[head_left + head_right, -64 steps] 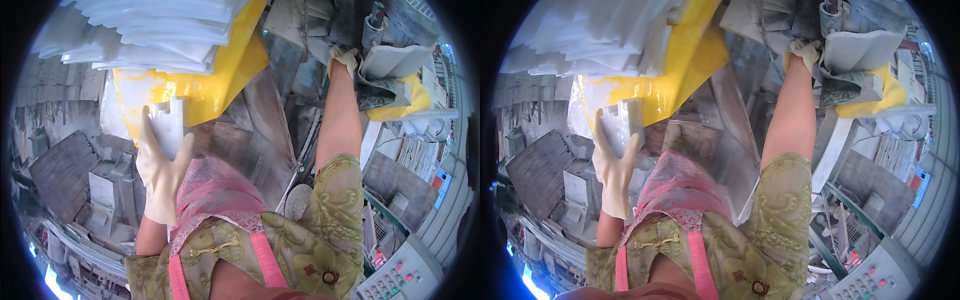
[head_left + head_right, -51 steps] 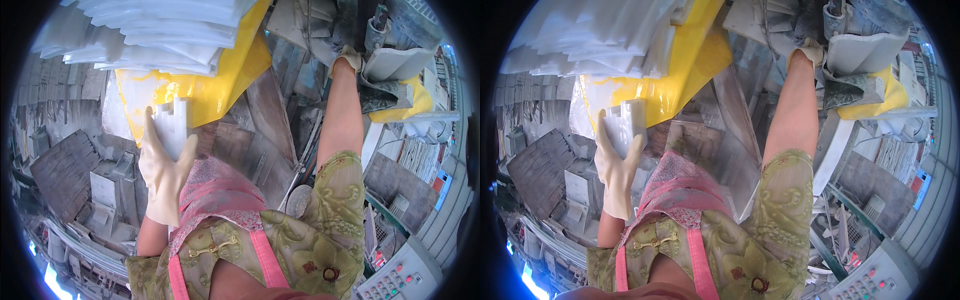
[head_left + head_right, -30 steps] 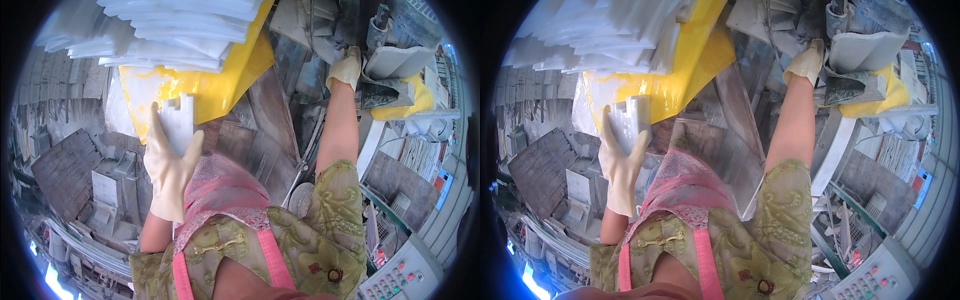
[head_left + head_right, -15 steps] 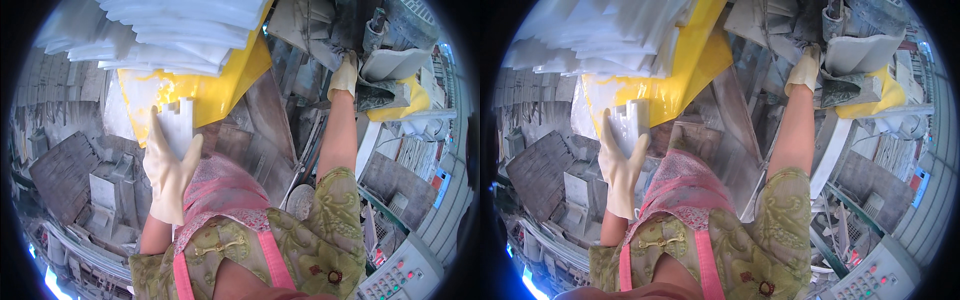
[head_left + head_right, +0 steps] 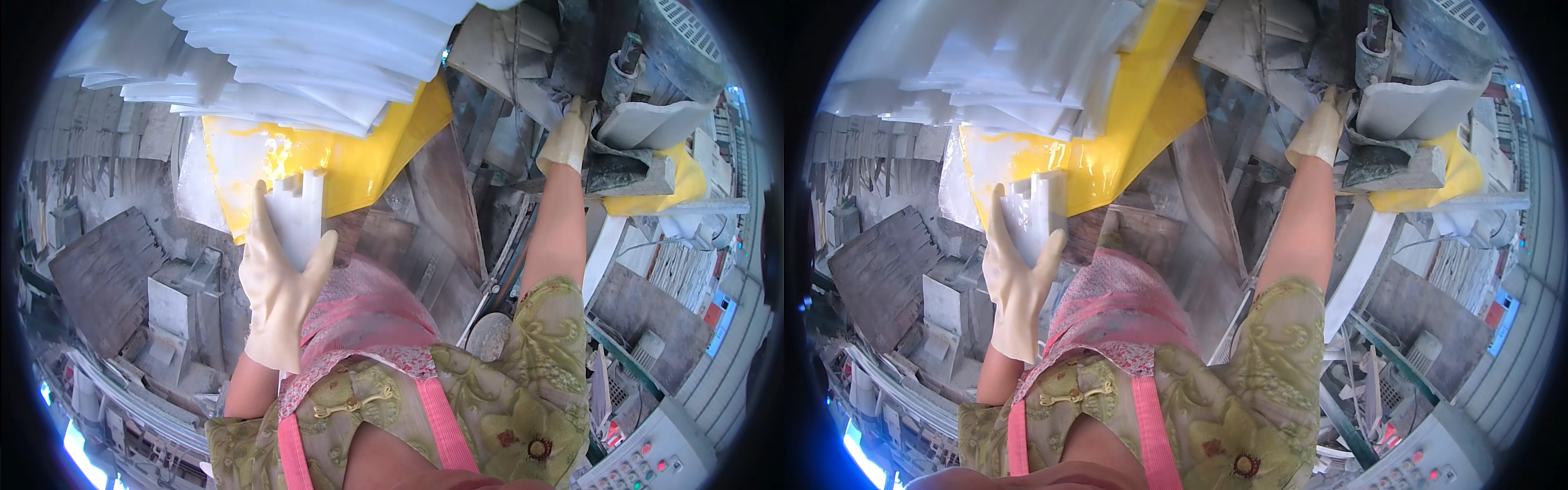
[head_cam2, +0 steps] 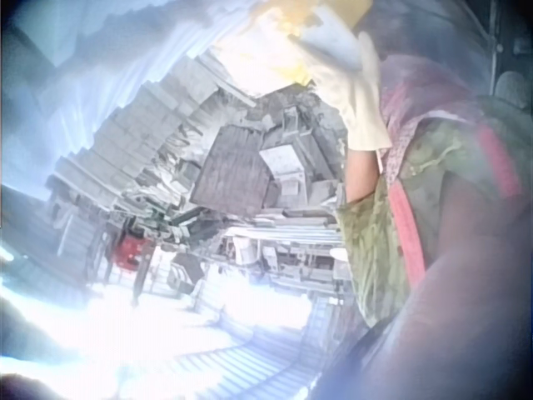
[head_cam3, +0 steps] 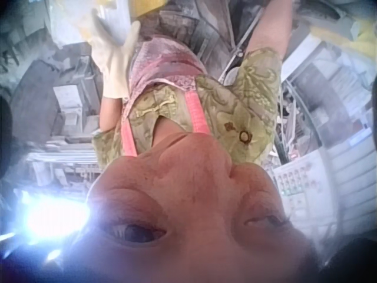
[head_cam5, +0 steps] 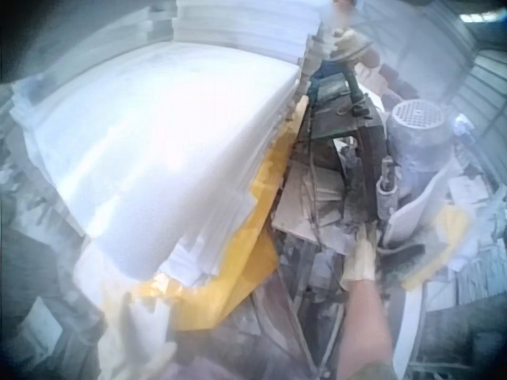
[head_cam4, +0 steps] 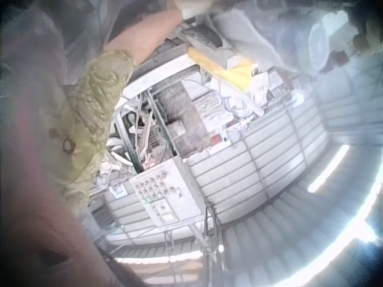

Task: The person repeatedly picks up white rectangular tiles from a conveyor belt and stacks them onto a yellow platform. The person wears gloves and an apron while performing this repetitive stacking task in a factory setting.

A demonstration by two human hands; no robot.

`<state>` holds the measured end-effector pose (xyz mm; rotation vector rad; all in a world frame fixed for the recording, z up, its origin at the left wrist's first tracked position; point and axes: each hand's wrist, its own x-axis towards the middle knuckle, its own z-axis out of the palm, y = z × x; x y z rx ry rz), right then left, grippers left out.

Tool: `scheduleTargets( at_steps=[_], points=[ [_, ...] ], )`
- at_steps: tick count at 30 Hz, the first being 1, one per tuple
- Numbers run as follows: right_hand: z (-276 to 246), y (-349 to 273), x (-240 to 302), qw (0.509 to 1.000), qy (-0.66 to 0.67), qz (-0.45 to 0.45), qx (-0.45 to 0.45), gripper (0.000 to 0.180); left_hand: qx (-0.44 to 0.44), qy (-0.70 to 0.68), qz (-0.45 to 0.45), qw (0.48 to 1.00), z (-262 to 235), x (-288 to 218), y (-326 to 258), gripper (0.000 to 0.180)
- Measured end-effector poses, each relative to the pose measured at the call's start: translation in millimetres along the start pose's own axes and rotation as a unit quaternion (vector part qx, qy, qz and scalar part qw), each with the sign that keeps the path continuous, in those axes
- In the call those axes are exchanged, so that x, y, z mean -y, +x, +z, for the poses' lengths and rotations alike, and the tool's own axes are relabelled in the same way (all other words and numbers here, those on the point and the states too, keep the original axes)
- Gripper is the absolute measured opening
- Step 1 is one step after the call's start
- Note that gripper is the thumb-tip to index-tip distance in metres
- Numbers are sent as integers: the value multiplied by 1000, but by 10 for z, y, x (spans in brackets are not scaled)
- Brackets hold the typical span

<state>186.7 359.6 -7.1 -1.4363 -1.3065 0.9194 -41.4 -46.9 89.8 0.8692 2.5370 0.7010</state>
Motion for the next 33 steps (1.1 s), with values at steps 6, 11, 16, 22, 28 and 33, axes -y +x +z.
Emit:
scheduleTargets(
  at_steps=[6,11,16,22,28,33],
  points=[
    [-301,234,-254,978,-160,-122,50,59,4,26,4,1000,21,-14,-10,112],
    [-294,490,-613,967,-163,-188,63,69,-3,49,14,999,33,-28,-18,113],
    [-157,575,-508,978,-156,-136,-16,71,0,27,7,1000,27,-32,-8,112],
    [-82,450,-351,985,-106,-135,-10,78,3,40,-1,999,7,-53,-15,111],
    [-5,604,-468,985,-91,-127,-75,76,9,9,-12,1000,16,-41,-1,111],
    [-191,670,-584,915,-282,-289,7,69,6,12,0,1000,1,-56,4,109]
  ],
)
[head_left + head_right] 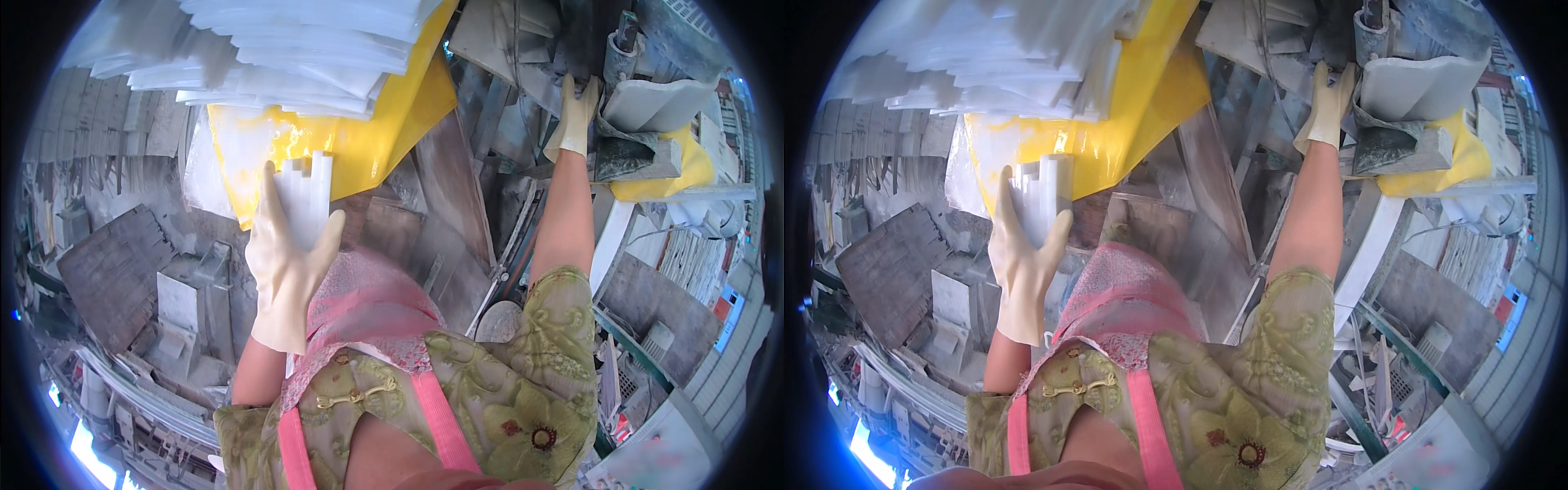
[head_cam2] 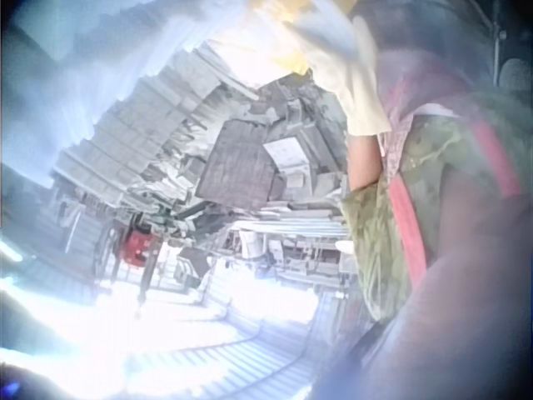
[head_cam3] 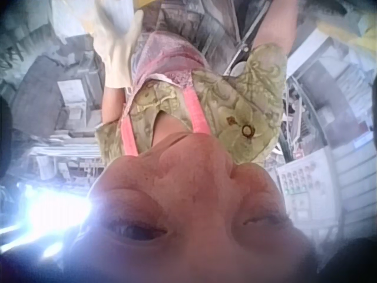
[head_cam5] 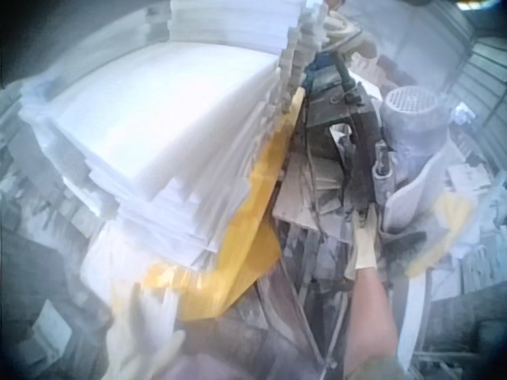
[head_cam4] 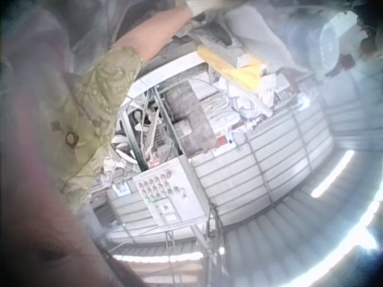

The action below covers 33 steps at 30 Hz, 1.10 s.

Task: The person repeatedly picks up white rectangular tiles from a conveyor belt and stacks them onto a yellow platform. The person wears gloves and an apron while performing this repetitive stacking task in a factory setting.

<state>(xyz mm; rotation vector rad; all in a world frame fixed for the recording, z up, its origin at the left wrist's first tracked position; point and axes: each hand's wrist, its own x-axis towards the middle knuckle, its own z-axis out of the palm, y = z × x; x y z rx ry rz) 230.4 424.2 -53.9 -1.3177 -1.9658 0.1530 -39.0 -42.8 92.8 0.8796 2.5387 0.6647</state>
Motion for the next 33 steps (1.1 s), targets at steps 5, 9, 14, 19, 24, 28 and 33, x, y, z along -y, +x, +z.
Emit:
scheduleTargets(
  at_steps=[5,9,14,19,24,28,33],
  points=[
    [-51,3,53,996,57,65,9,64,20,-10,-16,1000,-20,-11,40,110],
    [-145,-32,144,998,-19,44,47,62,9,-1,-2,1000,0,-3,46,111],
    [-245,-203,194,999,3,13,31,57,-6,-4,16,1000,15,16,27,111],
    [-297,-311,162,991,97,70,55,55,9,-1,-6,1000,-6,-2,42,112],
    [-263,-219,182,964,177,195,30,62,16,5,-18,1000,-35,-29,59,112],
    [-217,-130,293,909,237,337,69,69,24,-7,-27,999,-49,-30,56,111],
    [-185,-44,196,877,285,384,52,55,10,-11,-21,1000,-42,-12,49,111]
  ],
)
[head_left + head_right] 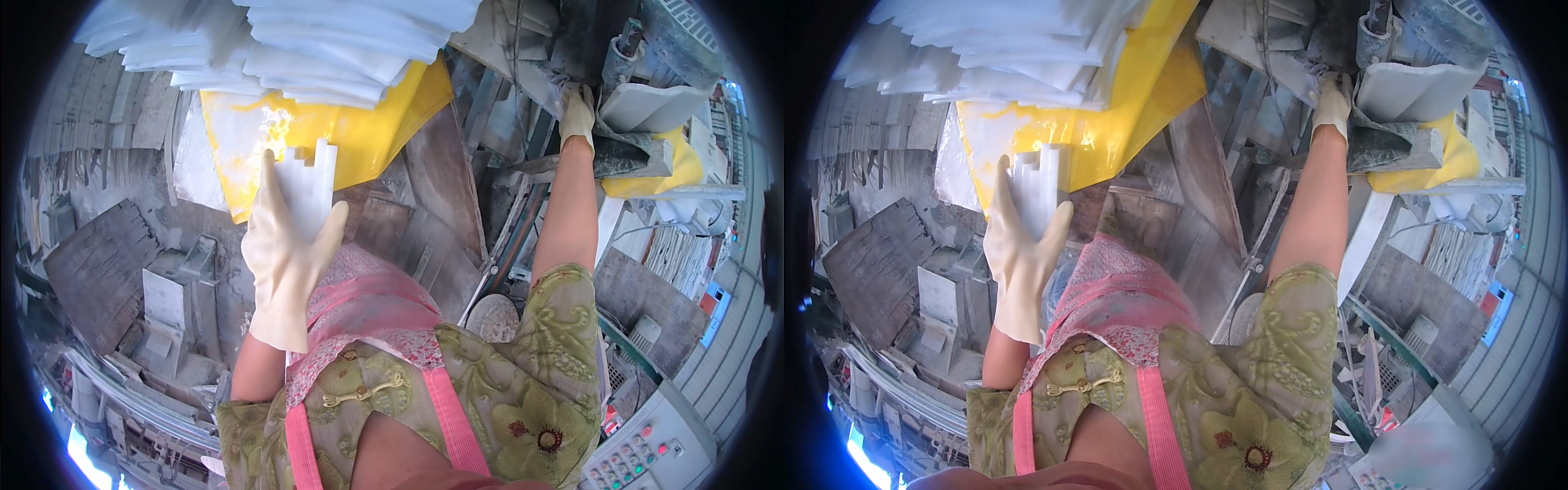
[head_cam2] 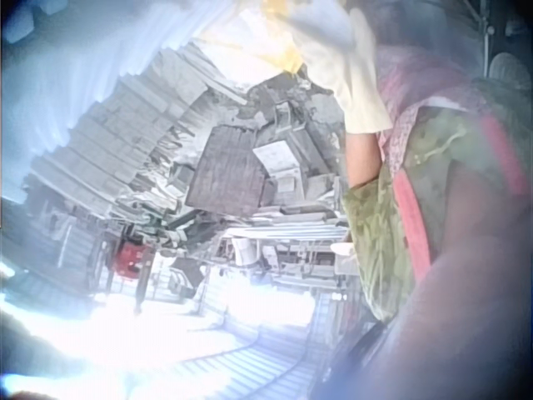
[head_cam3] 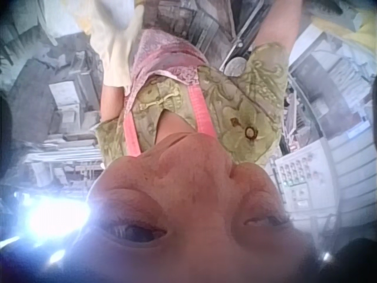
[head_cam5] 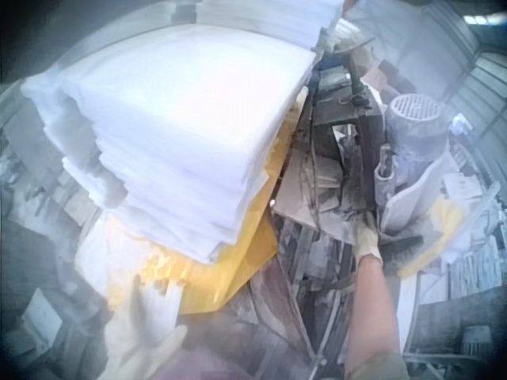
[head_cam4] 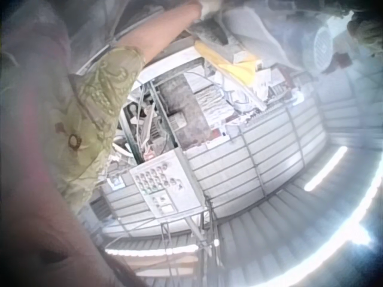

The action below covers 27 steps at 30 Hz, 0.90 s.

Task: The person repeatedly picks up white rectangular tiles from a conveyor belt and stacks them onto a yellow platform. The person wears gloves and an apron while performing this repetitive stacking task in a factory setting.

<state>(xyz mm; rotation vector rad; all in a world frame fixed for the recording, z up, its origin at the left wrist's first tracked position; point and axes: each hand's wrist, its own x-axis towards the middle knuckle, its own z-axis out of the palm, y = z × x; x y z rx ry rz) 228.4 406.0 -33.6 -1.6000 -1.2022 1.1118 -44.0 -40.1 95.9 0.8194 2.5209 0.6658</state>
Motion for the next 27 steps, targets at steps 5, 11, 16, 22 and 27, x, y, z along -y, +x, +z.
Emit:
scheduleTargets(
  at_steps=[5,11,16,22,27],
  points=[
    [-85,540,-197,983,168,54,59,47,-8,2,11,1000,10,30,-1,110],
    [88,952,-554,984,180,14,-2,40,-14,-3,0,1000,18,42,-22,105],
    [161,1023,-678,992,117,-39,-37,35,-25,11,-11,1000,4,29,-26,99],
    [232,1103,-733,992,-12,-103,-70,29,-12,9,-6,1000,-19,25,-7,105],
    [254,1133,-747,970,-155,-159,-103,27,-2,31,-10,999,-38,35,-12,106]
  ],
)
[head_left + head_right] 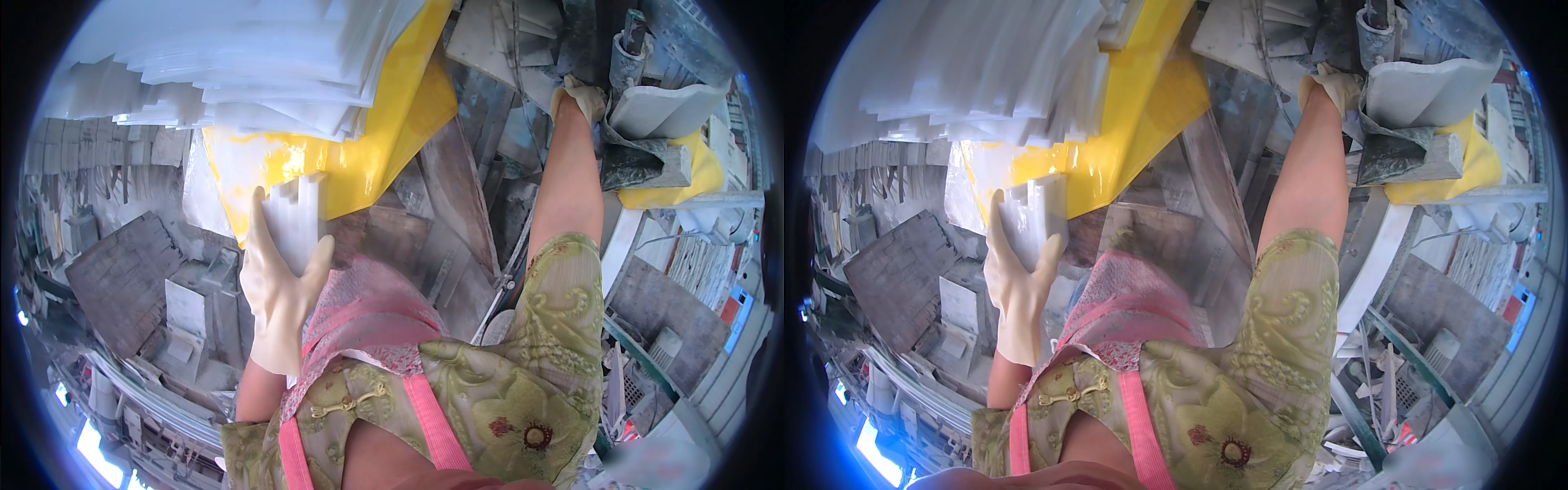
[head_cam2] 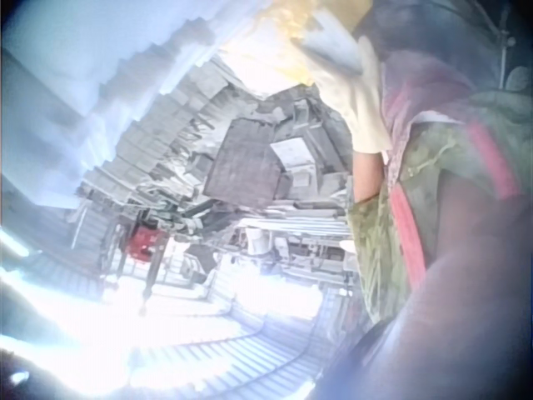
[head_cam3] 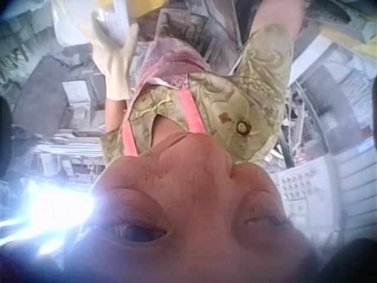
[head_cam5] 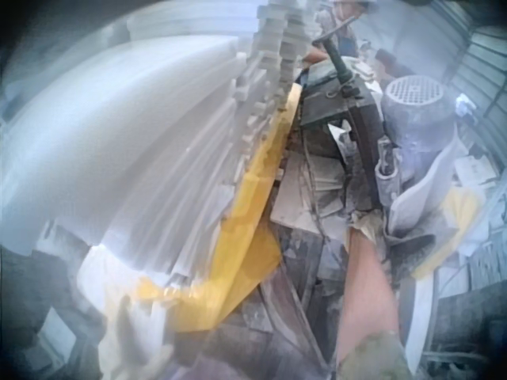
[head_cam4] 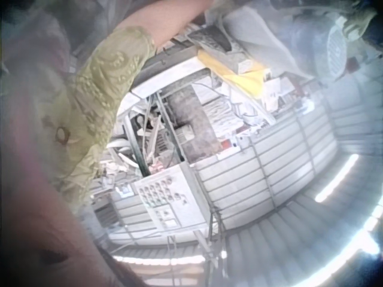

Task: The person repeatedly picks up white rectangular tiles from a conveyor belt and stacks them onto a yellow platform. The person wears gloves and an apron while performing this repetitive stacking task in a factory setting.

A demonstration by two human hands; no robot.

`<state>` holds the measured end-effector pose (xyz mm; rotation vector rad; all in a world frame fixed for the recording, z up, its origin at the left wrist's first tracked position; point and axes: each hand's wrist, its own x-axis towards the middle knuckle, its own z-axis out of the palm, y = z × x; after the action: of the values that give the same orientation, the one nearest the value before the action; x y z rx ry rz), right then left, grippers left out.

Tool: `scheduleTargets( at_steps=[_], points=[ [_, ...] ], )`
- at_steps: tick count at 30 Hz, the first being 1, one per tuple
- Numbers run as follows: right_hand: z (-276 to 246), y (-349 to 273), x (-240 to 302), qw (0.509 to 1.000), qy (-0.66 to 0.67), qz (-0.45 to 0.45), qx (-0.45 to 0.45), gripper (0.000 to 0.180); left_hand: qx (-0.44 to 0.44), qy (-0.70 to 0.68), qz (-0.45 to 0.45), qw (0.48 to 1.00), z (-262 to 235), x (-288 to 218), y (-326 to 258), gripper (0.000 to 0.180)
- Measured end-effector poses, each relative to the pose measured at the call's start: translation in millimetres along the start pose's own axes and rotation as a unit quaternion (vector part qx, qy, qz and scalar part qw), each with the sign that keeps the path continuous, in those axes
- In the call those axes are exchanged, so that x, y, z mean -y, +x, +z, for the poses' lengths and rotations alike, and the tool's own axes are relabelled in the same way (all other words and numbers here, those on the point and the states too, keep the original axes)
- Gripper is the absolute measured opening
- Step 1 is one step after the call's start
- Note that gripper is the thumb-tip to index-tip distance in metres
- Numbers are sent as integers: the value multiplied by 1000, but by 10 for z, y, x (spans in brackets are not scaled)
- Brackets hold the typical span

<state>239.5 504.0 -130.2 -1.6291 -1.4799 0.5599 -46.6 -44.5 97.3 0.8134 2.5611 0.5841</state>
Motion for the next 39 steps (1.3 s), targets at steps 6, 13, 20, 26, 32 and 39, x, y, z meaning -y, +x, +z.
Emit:
scheduleTargets(
  at_steps=[6,13,20,26,32,39],
  points=[
    [-19,5,44,976,-191,-95,-32,26,-21,-13,6,1000,15,25,1,102],
    [-229,-398,582,911,-373,-177,-8,28,9,3,0,1000,-1,31,32,111],
    [-475,-685,984,925,-308,-223,-12,28,-6,-28,33,999,21,68,55,112],
    [-363,-716,800,940,-175,-278,-94,27,1,-28,34,999,-6,90,69,113],
    [-385,-761,801,963,-158,-213,-49,26,-3,-24,49,999,-9,100,77,113],
    [-375,-870,1143,944,-269,-191,-17,41,-7,3,28,1000,-37,96,62,110]
  ],
)
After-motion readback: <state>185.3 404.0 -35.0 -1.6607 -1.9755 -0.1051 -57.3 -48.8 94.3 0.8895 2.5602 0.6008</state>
